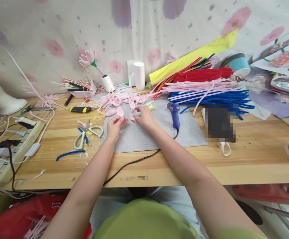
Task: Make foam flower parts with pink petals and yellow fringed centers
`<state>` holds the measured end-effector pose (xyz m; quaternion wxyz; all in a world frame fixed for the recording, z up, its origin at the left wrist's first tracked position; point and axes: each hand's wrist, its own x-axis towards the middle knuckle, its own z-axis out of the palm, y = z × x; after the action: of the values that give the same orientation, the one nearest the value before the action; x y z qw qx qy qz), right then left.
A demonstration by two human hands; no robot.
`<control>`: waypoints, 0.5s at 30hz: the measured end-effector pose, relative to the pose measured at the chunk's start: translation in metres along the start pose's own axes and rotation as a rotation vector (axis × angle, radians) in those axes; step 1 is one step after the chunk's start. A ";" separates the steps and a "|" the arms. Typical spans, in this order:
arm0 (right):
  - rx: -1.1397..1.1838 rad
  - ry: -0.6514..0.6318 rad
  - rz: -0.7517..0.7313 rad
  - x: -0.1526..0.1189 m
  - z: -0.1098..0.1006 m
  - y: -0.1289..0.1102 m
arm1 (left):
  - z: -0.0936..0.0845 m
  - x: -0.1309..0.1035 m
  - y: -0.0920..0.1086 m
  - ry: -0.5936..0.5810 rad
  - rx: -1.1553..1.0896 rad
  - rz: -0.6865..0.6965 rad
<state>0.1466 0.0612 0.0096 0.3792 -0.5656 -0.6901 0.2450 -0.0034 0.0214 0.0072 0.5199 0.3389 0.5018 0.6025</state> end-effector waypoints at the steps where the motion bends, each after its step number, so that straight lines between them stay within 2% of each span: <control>1: 0.035 -0.039 0.022 -0.002 -0.008 0.000 | 0.000 0.000 0.001 0.001 -0.007 -0.010; 4: 0.146 -0.250 0.047 -0.014 -0.048 0.003 | 0.000 -0.001 0.003 0.002 -0.025 -0.040; 6: 0.205 -0.487 0.063 -0.023 -0.085 0.012 | 0.000 -0.002 0.005 0.005 -0.040 -0.055; 8: 0.142 -0.698 0.142 -0.030 -0.122 0.027 | 0.000 -0.002 0.006 0.004 -0.049 -0.065; 9: 0.071 -0.750 0.202 -0.033 -0.138 0.036 | 0.000 -0.002 0.006 0.004 -0.051 -0.069; 10: -0.026 -0.737 0.256 -0.034 -0.150 0.046 | 0.000 -0.002 0.007 0.004 -0.050 -0.070; 12: -0.250 -0.577 0.334 -0.034 -0.164 0.064 | 0.000 -0.001 0.007 0.006 -0.043 -0.067; 15: -0.410 -0.233 0.335 -0.028 -0.158 0.082 | 0.000 0.000 0.005 0.000 -0.032 -0.055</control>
<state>0.3239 0.0393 0.0337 0.1291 -0.7046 -0.6613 0.2229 -0.0052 0.0212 0.0122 0.5417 0.3166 0.5010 0.5961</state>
